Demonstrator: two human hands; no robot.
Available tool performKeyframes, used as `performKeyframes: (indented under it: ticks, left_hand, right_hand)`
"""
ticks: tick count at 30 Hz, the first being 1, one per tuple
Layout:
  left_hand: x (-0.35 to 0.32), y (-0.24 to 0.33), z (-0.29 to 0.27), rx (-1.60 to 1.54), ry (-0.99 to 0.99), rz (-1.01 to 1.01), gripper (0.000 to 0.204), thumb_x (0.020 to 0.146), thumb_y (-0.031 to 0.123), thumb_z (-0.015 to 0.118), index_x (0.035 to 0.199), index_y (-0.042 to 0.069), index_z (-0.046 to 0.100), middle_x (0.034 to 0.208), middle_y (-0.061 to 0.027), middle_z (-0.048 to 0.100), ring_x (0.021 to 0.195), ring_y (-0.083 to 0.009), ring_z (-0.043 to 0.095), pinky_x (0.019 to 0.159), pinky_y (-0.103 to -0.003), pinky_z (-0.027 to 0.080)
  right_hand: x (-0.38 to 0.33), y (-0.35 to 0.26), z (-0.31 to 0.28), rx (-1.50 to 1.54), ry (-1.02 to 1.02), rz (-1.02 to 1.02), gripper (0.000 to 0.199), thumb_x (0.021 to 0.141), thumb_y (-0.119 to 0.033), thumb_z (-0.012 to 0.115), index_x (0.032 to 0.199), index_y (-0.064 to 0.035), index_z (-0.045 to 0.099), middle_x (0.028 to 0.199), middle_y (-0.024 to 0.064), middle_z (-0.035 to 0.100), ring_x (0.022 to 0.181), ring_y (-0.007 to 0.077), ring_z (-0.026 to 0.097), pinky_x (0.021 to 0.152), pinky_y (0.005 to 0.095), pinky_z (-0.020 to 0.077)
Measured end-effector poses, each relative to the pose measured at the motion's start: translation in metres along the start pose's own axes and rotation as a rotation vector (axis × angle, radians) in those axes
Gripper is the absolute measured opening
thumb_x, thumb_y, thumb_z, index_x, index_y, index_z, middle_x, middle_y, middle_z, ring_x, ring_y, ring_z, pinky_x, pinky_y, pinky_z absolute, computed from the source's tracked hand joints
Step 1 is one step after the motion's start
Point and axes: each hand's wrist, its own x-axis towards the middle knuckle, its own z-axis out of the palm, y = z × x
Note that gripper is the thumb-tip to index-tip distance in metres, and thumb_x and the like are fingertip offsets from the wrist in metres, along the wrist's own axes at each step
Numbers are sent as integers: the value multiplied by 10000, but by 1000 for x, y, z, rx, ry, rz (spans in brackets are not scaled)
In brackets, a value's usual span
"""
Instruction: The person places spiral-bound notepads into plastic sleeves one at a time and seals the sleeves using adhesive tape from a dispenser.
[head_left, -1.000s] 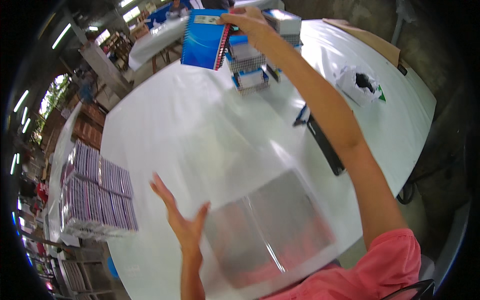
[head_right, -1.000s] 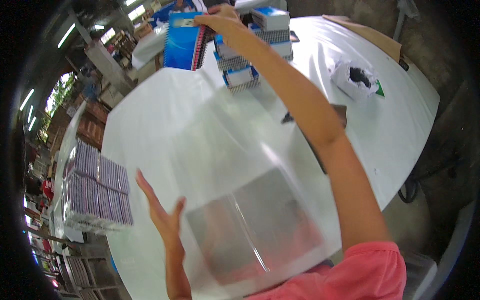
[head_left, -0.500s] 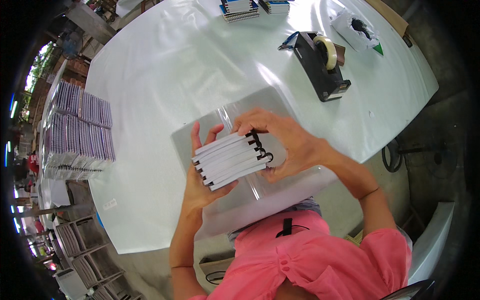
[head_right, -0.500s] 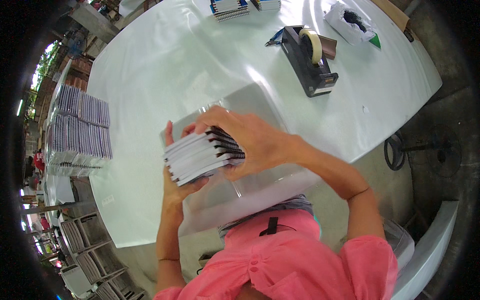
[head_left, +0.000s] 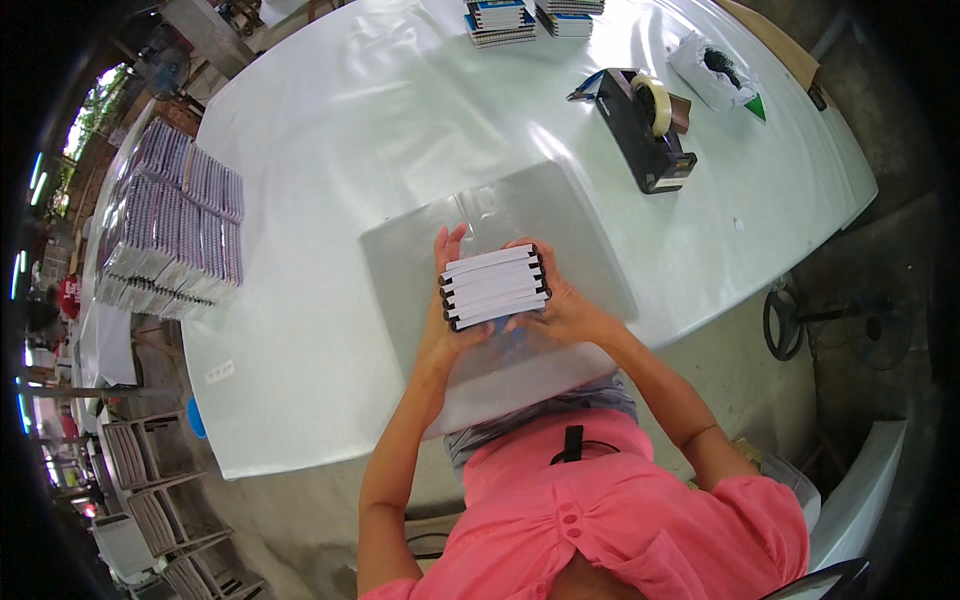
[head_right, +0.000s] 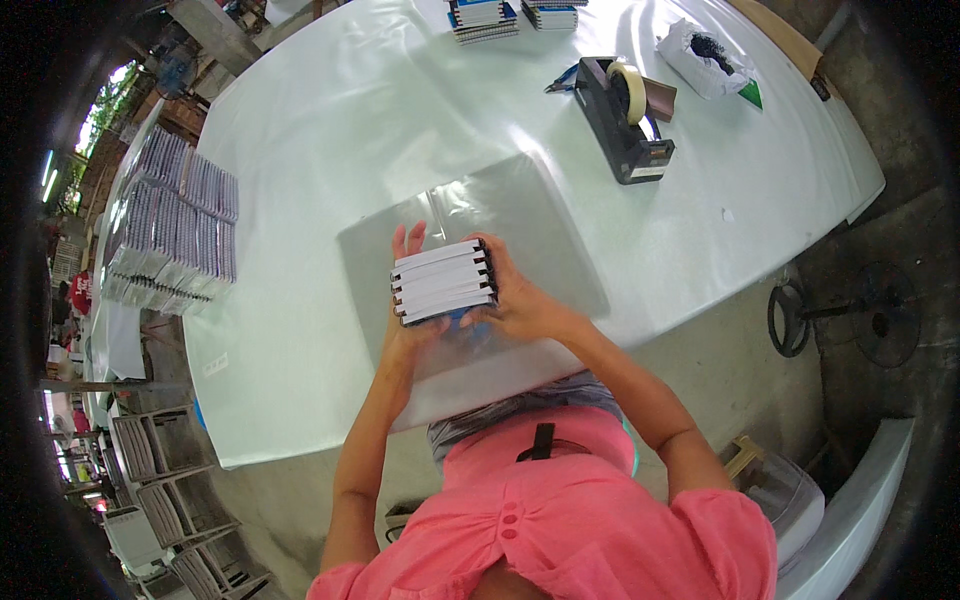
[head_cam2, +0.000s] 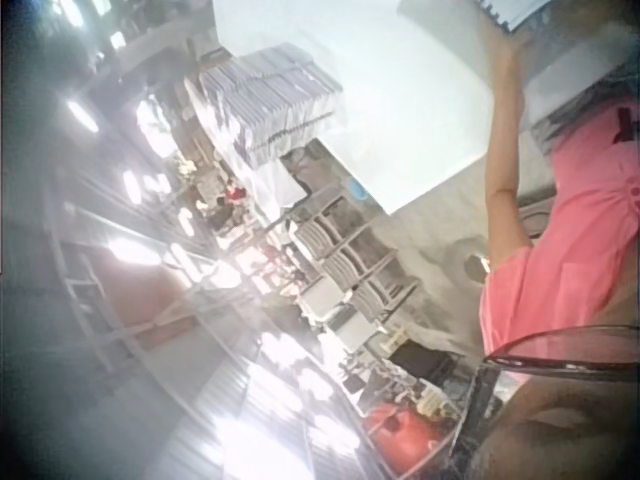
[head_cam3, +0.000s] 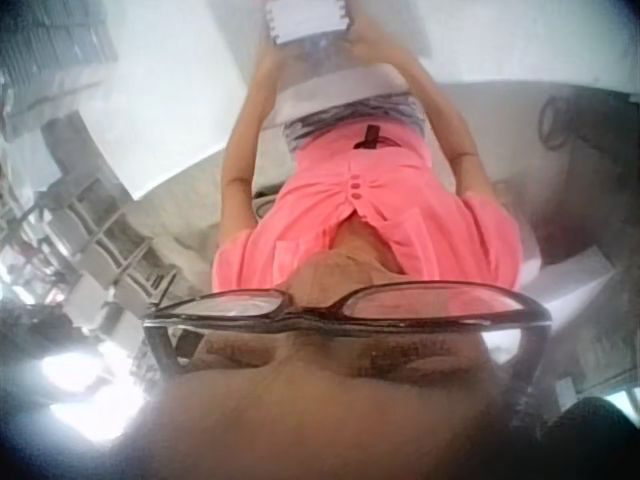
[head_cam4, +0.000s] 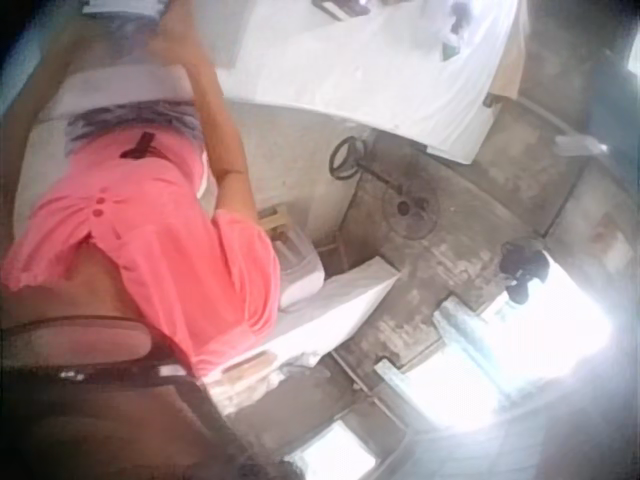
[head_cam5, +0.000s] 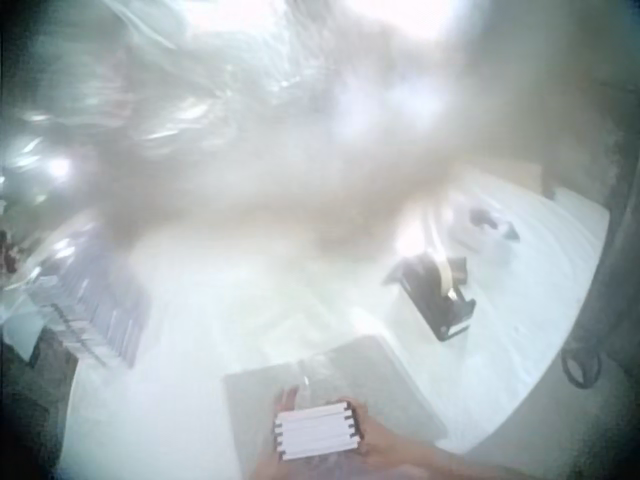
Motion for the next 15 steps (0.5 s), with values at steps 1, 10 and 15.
performKeyframes:
  ticks: [1, 10, 15]
  left_hand:
    - [-2, -2, -2, -136, 22, 43, 1294, 565, 302, 872, 1543, 96, 50, 1495, -174, 342, 1210, -227, 515, 985, -353, 430]
    - [-27, 50, -14, 200, 34, -322, 892, 677, 1, 831, 1444, -7, 377, 1329, -140, 557, 1209, -199, 535, 1051, -354, 413]
    - [-17, 72, -16, 298, 32, -363, 716, 721, 40, 827, 1335, -80, 479, 1163, -119, 640, 1104, -185, 582, 969, -345, 472]
  right_hand:
    - [1, 1, 0, -44, -4, -29, 1017, 698, -225, 860, 1436, -54, 181, 1355, 159, 367, 1280, 291, 407, 1070, 395, 339]
    - [4, -6, -9, -92, 16, 31, 1007, 651, -202, 889, 1411, -45, 247, 1308, 137, 434, 1262, 259, 428, 1068, 385, 342]
    - [15, -18, -12, -77, 79, 143, 1008, 584, -134, 913, 1407, -56, 336, 1298, 101, 497, 1226, 221, 478, 1051, 363, 374]
